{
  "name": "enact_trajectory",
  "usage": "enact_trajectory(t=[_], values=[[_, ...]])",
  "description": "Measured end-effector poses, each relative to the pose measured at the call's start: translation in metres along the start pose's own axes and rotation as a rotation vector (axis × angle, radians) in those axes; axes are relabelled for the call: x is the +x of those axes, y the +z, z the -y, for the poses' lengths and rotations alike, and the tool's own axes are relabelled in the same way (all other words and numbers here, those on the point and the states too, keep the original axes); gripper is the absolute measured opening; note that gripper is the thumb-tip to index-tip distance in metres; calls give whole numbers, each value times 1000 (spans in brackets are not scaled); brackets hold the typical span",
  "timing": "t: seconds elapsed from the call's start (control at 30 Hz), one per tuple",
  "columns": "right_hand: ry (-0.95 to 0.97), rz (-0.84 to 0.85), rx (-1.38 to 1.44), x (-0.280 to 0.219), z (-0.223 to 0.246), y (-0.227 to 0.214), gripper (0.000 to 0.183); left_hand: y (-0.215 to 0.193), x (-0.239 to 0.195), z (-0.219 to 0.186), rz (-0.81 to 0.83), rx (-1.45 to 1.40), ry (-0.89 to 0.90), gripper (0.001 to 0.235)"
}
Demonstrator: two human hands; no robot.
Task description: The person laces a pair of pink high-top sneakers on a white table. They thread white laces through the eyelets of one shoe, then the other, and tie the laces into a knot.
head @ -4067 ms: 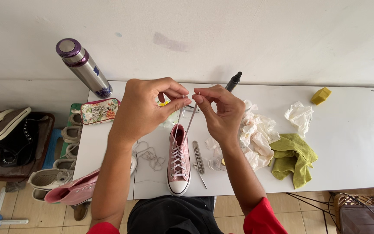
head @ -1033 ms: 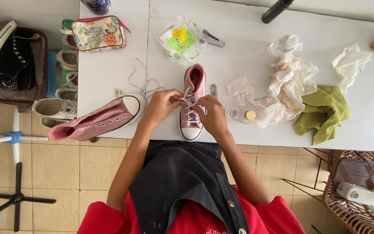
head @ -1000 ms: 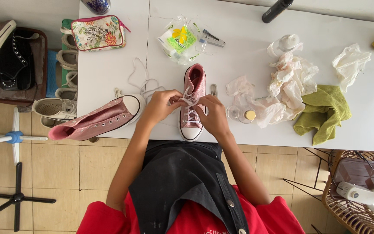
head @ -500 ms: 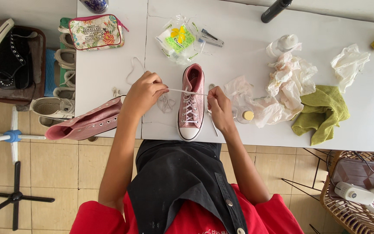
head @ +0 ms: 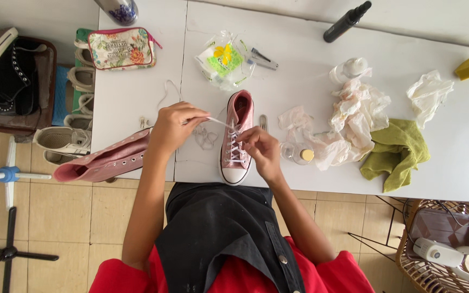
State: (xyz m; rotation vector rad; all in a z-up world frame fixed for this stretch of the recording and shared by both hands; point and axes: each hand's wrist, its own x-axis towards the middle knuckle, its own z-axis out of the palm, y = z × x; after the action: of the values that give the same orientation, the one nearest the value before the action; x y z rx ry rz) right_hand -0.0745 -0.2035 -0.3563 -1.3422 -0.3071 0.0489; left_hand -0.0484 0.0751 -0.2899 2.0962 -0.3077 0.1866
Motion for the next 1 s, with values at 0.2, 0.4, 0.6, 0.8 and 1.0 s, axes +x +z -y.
enact_trajectory(t=[0.2,0.4,0.6,0.8,1.0], values=[[32,-133,136,3,1,12,19,19,-4,20,-80,-36,-67,13],[81,-153,64,24,24,18,10,11,11,-35,-66,-235,85,21],[-25,4,-372,36,26,20,42,20,32,-68,149,-432,146,22],[33,-107,-445,43,23,12,12,31,32,-46,80,-335,171,72],[211,142,-318,51,47,-5,15,50,30,-41,-43,-9,337,30]])
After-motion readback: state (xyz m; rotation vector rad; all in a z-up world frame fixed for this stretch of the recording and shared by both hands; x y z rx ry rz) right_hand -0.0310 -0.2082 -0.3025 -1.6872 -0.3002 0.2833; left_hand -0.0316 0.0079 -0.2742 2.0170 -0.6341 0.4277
